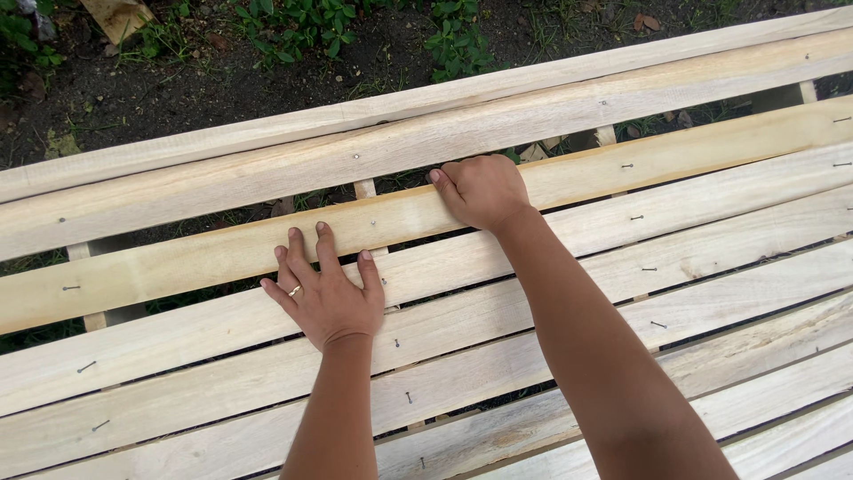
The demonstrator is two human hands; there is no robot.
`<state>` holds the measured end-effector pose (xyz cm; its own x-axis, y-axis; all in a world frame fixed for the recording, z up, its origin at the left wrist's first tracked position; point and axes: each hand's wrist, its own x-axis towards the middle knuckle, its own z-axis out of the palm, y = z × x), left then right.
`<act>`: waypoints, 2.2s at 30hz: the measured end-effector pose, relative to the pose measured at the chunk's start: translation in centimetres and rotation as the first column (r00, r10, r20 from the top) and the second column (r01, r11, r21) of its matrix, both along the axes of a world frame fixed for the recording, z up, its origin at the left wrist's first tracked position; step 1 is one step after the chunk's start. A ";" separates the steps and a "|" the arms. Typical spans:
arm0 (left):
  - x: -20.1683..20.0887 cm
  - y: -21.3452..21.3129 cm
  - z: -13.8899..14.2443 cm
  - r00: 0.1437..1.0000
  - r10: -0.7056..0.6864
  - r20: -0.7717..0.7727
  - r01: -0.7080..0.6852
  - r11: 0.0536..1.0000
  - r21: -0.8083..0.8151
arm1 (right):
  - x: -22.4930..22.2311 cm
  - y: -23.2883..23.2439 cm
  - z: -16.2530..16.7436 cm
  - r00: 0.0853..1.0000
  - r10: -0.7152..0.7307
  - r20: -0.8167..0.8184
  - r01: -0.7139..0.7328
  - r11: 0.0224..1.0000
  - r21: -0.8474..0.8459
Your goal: The person hammers nails into a wooden slatted bench frame outdoors, then presses and aligns the wooden slats across the frame with both hands, working along the bench. A box of nails and a claw hammer rest on the bench while they check the slats.
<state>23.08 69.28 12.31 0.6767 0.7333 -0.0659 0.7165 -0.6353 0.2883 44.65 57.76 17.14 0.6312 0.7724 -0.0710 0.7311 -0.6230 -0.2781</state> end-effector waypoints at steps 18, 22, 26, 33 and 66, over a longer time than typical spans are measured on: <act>1.3 1.1 0.4 0.994 0.014 -0.112 -0.020 0.998 -0.052 | -2.1 3.4 0.2 0.991 -0.137 -0.005 0.135 0.982 -0.129; 1.2 1.1 0.6 0.993 0.013 -0.114 -0.022 0.997 -0.073 | -2.7 1.7 -0.3 0.999 -0.034 -0.024 0.036 0.997 0.062; 1.5 1.4 0.9 0.990 0.018 -0.138 -0.033 0.993 -0.110 | -3.6 -2.1 -0.2 0.996 -0.016 0.088 -0.010 0.957 0.290; 1.5 1.5 0.7 0.995 0.016 -0.099 -0.023 0.997 -0.070 | -4.8 -4.0 -2.5 0.963 -0.253 0.096 0.201 0.905 0.375; 2.4 7.7 0.3 0.991 -0.109 0.074 0.114 0.991 -0.063 | -5.4 -2.9 -4.7 0.980 -0.181 0.077 0.117 0.849 0.515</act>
<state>25.48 76.96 12.61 0.7586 0.6486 -0.0622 0.6189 -0.6874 0.3799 39.23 54.88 12.48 0.7202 0.5766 0.3859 0.6882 -0.5234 -0.5024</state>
